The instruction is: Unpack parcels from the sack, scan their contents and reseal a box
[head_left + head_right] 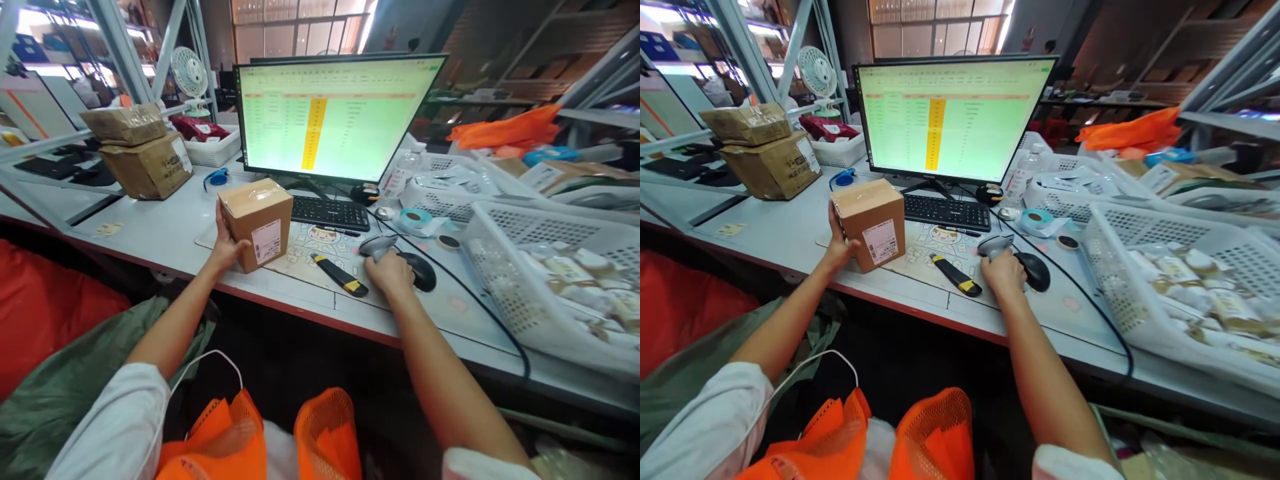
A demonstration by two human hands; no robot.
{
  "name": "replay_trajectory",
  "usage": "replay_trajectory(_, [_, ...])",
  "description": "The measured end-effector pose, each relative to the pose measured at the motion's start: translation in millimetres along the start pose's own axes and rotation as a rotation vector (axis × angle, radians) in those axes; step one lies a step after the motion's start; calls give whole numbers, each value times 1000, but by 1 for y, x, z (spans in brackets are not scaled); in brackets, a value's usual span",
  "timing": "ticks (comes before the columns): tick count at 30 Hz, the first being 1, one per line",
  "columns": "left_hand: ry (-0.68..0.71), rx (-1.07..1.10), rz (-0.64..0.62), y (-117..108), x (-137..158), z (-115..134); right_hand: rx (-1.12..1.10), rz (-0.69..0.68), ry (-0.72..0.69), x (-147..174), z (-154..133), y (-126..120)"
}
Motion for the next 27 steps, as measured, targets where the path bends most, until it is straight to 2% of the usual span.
replay_trajectory(2, [-131, 69, -51, 8, 24, -17, -40, -59, -95, 10, -2, -11])
replay_trajectory(4, [-213, 52, -83, 11, 37, -26, -151, -194, -352, 34, -9, -24])
replay_trajectory(7, [-207, 38, -85, 11, 40, -28, -314, -460, -747, 85, -20, -44])
replay_trajectory(9, [-199, 52, -83, 10, 38, -29, -322, -581, -850, 112, -27, -50])
replay_trajectory(11, [-202, 52, -79, 9, 37, -30, -293, -648, -885, 129, -35, -50])
replay_trajectory(15, [-236, 22, -85, 8, 39, -31, -288, -667, -896, 135, -49, -45])
replay_trajectory(20, [-264, -8, -114, 10, 45, -24, -308, -478, -824, 100, -42, -42])
replay_trajectory(24, [-331, -109, -118, -8, 41, -17, -150, -202, -573, 40, -14, -35])
replay_trajectory(27, [-243, -303, -46, -39, 22, 5, 19, -25, -355, 1, 7, -29])
Point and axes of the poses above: each hand's wrist, its own x-axis away from the middle knuckle, its own y-axis out of the palm, z = x × y, the point moved 4 cm from there along -x, towards the middle knuckle, and after that the axes turned 13 degrees about y, right-handed, at the moved point
